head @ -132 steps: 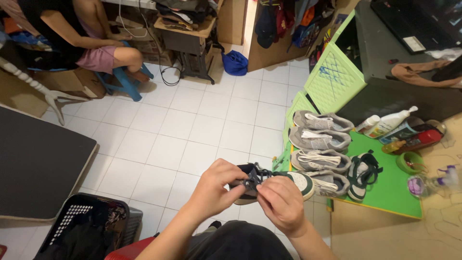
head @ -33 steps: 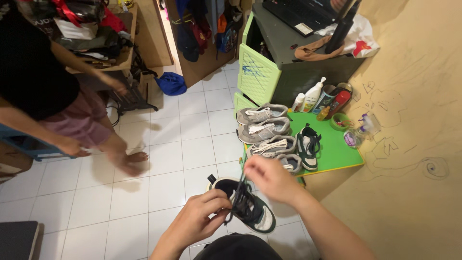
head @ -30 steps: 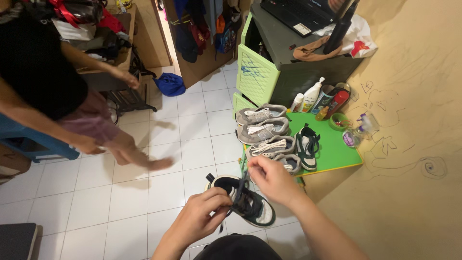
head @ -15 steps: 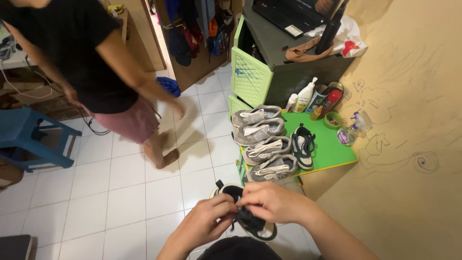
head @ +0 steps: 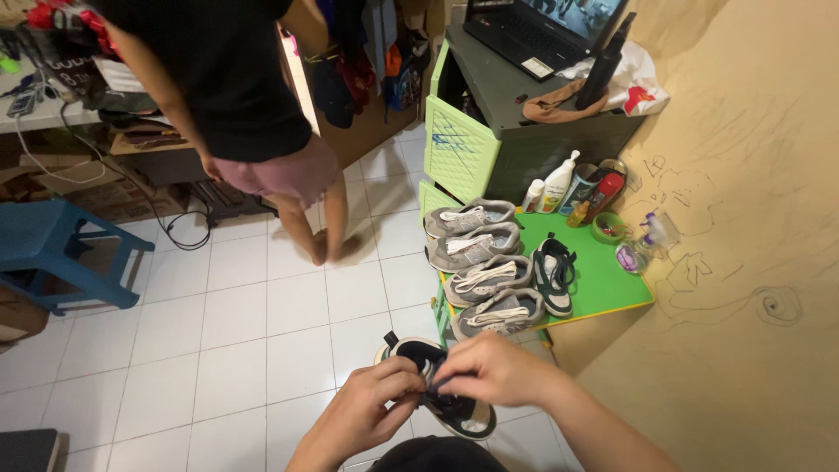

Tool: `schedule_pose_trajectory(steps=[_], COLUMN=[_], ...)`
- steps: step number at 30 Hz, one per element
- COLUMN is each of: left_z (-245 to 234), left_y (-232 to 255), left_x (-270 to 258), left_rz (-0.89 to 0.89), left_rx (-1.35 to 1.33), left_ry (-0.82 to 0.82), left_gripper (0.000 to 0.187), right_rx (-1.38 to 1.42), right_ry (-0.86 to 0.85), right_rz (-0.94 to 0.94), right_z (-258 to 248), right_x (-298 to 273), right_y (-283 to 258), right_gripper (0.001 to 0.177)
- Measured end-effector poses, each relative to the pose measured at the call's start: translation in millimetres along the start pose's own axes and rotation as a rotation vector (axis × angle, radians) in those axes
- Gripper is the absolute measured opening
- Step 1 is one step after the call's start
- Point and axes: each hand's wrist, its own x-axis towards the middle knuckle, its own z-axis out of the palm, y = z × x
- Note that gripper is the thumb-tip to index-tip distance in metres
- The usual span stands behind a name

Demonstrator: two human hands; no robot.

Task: The person removes the laces from a green and white high-top sneaker, then re-laces the same shoe by threading the laces through the eyelets and tying them. The task is performed by hand on a single shoe while other shoes remain on a nearby green table.

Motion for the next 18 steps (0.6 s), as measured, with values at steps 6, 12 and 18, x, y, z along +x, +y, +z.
schedule_pose_trajectory(steps=[6, 12, 18], left_z=[-1, -1, -3], left_y=[5, 4, 1], left_x=[-3, 0, -2], left_rz=[-0.076, -0.023, 0.019], left_rx=[-0.035, 0.051, 0.060], left_ry=[-0.022, 0.047, 0.045], left_gripper=[0.018, 0.017, 0.016], right_rx=[0.612, -0.241, -0.119], right_ry=[0.616, 0.687, 0.066], right_rz=[0.308, -0.139, 0.004], right_z=[-13, 3, 8], right_x=[18, 6, 16], right_y=[54, 1, -36], right_gripper=[0.016, 0.041, 0.031])
